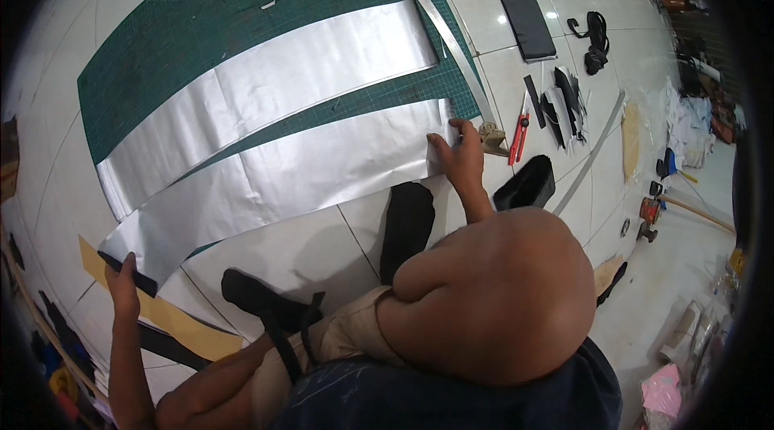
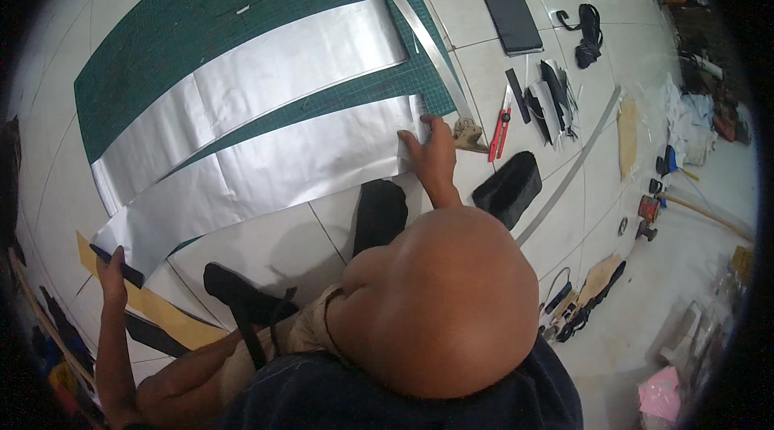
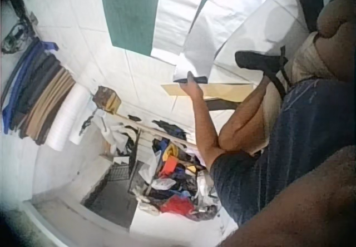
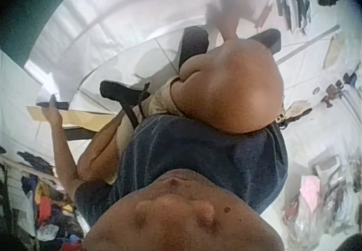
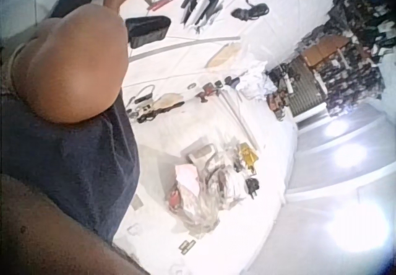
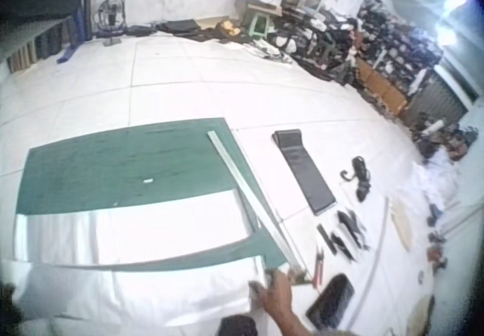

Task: The person prepares fabric strips by aligning a silver reflective strip onto a black fabric base, using a metal ruler for alignment on a green cutting mat.

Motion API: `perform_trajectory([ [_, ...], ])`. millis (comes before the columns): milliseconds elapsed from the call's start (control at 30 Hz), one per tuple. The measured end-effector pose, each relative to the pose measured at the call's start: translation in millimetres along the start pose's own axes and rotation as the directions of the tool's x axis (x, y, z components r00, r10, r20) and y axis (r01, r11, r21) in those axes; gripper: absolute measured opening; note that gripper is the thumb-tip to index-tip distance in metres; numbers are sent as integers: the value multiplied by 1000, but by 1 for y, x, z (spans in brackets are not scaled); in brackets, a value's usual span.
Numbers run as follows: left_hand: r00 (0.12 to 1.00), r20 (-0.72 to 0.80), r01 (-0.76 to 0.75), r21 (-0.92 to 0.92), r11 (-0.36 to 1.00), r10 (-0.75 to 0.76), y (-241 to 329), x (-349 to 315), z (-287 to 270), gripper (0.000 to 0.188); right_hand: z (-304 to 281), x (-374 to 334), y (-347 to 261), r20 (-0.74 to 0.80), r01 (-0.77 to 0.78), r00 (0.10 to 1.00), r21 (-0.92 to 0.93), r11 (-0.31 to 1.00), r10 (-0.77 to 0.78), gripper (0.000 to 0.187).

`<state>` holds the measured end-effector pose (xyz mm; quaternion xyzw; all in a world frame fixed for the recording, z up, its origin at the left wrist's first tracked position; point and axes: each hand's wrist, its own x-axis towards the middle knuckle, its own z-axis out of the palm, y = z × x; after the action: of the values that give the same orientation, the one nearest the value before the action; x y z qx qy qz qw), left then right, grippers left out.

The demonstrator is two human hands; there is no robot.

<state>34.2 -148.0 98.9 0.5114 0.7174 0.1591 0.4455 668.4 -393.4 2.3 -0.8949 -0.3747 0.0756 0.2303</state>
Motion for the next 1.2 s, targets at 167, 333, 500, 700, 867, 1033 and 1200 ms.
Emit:
perform_trajectory([
  [167, 998, 60, -16, -15, 1000, 17, 7, -9, -13, 46, -4, 5, -12, 156, -213, 970, 176, 961, 186, 53],
  [333, 997, 52, 64, -113, 992, -58, -37, 10, -8, 48, -2, 10, -4, 123, -131, 986, 155, 979, 112, 50],
  [500, 998, 50, 53, -196, 979, -44, -61, 37, 3, 50, 3, 11, 9, 163, -122, 983, 194, 974, 90, 48],
  [700, 988, -6, 154, -151, 976, -157, -80, 50, 13, 53, 0, 7, 6, 171, -152, 979, 230, 961, 114, 47],
  [867, 994, 7, 109, -142, 984, -109, -76, 55, 26, 54, 2, -1, -5, -18, -26, 999, 101, 995, 28, 46],
  [1033, 985, -140, 125, 143, 982, -105, -72, 62, 31, 51, 4, -8, -1, -46, 78, 996, -53, 996, -80, 39],
  [1200, 992, -123, 61, 324, 944, -21, -88, 72, 22, 54, 5, -10, -10, 29, 99, 995, -70, 993, -97, 33],
])
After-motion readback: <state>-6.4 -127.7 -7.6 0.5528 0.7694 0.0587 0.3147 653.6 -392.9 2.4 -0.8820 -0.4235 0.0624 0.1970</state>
